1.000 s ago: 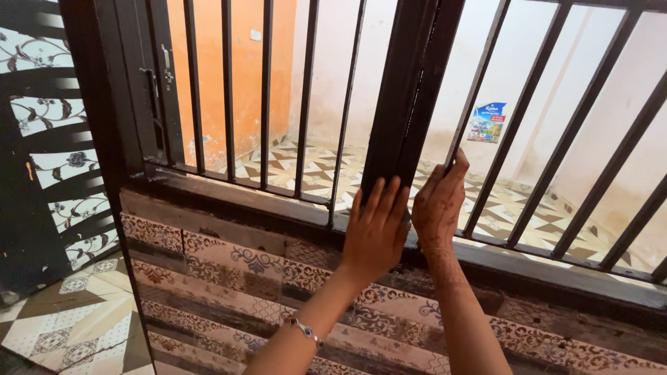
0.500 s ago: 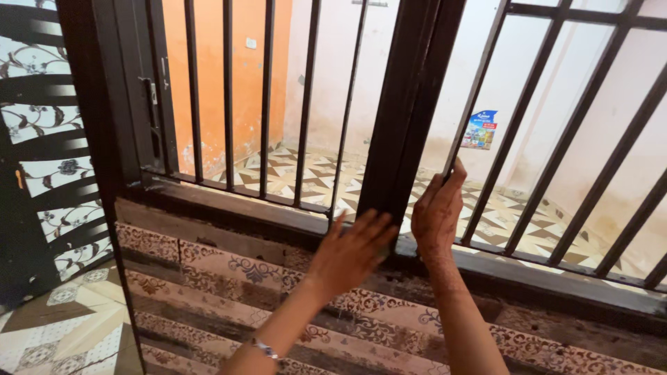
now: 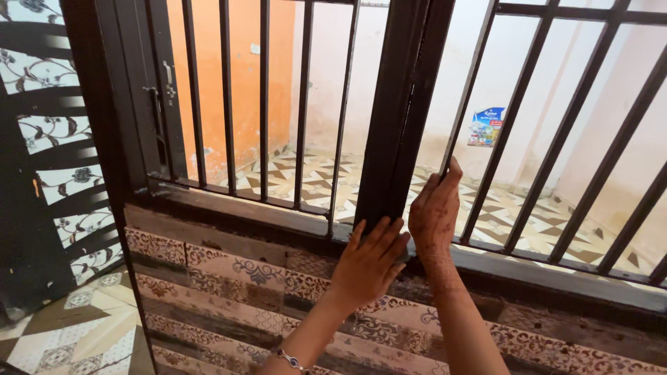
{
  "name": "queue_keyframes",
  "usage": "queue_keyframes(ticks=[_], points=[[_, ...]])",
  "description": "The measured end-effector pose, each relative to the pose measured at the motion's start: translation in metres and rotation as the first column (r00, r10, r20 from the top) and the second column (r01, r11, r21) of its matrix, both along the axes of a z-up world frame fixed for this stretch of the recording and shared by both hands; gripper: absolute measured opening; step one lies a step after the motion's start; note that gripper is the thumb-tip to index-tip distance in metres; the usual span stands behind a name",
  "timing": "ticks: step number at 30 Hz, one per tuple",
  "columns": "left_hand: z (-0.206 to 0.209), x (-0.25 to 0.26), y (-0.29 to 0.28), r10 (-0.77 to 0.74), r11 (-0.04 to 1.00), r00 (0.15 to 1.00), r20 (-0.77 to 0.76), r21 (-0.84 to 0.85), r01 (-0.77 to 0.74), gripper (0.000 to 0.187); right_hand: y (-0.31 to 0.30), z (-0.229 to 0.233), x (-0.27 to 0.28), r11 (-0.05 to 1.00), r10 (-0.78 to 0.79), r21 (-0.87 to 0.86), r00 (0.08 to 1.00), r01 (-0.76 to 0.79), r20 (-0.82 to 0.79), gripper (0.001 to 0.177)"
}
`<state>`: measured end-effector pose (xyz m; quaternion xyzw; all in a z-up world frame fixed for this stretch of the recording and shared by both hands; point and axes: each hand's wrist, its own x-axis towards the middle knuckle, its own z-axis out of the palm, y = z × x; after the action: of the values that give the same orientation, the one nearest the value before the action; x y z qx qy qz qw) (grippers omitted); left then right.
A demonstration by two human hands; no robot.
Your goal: The person wipes the horizontal and vertical black bars of a window frame with a cloth.
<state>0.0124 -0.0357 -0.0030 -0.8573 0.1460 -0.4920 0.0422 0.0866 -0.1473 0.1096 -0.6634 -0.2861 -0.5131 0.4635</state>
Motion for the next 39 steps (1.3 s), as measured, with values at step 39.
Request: queue_keyframes(ticks=[39], points=[[0.195,0.048,0.073,0.018,0.698,0.941,0.339,-0.678,0.231,0.026,0.003,-0.005,0.004,0.998,-0.056,-0.018,0.995,0.057,0.08,0.031]])
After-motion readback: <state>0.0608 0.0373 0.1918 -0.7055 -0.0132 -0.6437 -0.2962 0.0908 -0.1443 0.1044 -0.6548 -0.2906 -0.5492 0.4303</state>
